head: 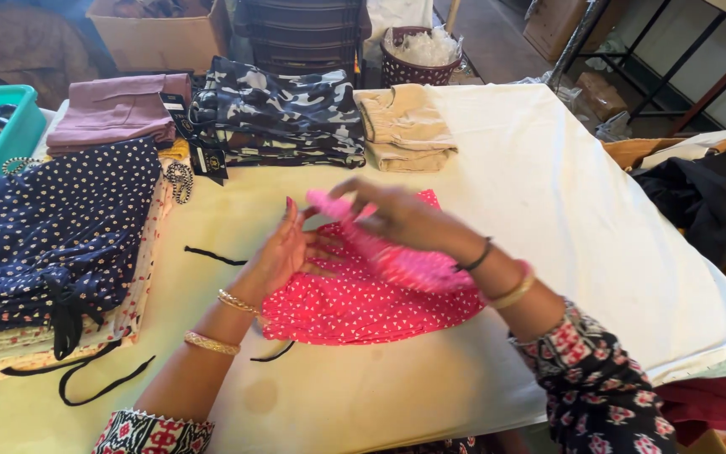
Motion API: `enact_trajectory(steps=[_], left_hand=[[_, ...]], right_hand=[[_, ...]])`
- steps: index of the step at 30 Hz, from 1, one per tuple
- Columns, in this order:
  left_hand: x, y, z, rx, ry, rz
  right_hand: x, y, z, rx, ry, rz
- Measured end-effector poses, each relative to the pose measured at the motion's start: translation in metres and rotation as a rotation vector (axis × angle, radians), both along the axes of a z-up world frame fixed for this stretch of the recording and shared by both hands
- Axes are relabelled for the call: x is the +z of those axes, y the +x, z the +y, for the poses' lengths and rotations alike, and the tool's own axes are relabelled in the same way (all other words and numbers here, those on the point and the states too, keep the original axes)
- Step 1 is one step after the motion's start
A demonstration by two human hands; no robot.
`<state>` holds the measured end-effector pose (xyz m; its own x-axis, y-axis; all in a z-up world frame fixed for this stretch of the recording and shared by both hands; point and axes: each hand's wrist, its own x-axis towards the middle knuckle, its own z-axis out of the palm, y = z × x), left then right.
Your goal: The person folds a pink patterned garment on a white table. They smooth the fabric, fold it into a compact rectangle, and place it on a stack of other folded clothes.
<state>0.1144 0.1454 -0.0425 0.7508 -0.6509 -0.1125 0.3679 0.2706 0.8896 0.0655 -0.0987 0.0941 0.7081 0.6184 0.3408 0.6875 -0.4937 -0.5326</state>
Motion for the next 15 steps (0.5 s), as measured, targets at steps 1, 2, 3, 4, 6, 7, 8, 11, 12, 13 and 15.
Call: enact_trajectory(steps=[1, 2, 3, 4, 6, 7, 8, 11, 12, 13, 15], left_hand=[[-0.01, 0.006, 0.004, 0.03, 0.01, 0.008], [-0.019, 0.012, 0.009, 0.06, 0.02, 0.016], [-0.023, 0.01, 0.007, 0.064, 0.018, 0.018], [-0.028, 0.009, 0.005, 0.15, 0.221, -0.049], [-0.043, 0.01, 0.001, 0.236, 0.421, -0.11], [-0.054, 0.011, -0.001, 0.211, 0.35, -0.421], [-0.064, 0.013, -0.003, 0.181, 0.271, -0.729], [-0.015, -0.004, 0.001, 0.195, 0.593, -0.907], [-0.006, -0.005, 0.005, 0.193, 0.591, -0.906], [0.003, -0.007, 0.009, 0.184, 0.477, -0.713], [0.007, -0.006, 0.018, 0.174, 0.363, -0.52]], right_hand=[[0.002, -0.006, 0.012, 0.065, 0.019, 0.263], [0.004, -0.012, 0.025, 0.129, 0.037, 0.527], [-0.005, -0.004, 0.018, 0.132, 0.035, 0.529], [-0.013, 0.003, 0.011, 0.143, 0.107, 0.569], [-0.024, 0.015, -0.009, 0.154, 0.176, 0.614], [-0.025, 0.019, -0.022, 0.102, 0.227, 0.598], [-0.025, 0.023, -0.036, 0.05, 0.278, 0.582], [-0.041, 0.028, -0.079, -0.022, 0.351, 0.528], [-0.048, 0.023, -0.092, -0.024, 0.351, 0.529], [-0.055, 0.017, -0.104, -0.026, 0.338, 0.515], [-0.059, -0.005, -0.114, -0.028, 0.325, 0.499]])
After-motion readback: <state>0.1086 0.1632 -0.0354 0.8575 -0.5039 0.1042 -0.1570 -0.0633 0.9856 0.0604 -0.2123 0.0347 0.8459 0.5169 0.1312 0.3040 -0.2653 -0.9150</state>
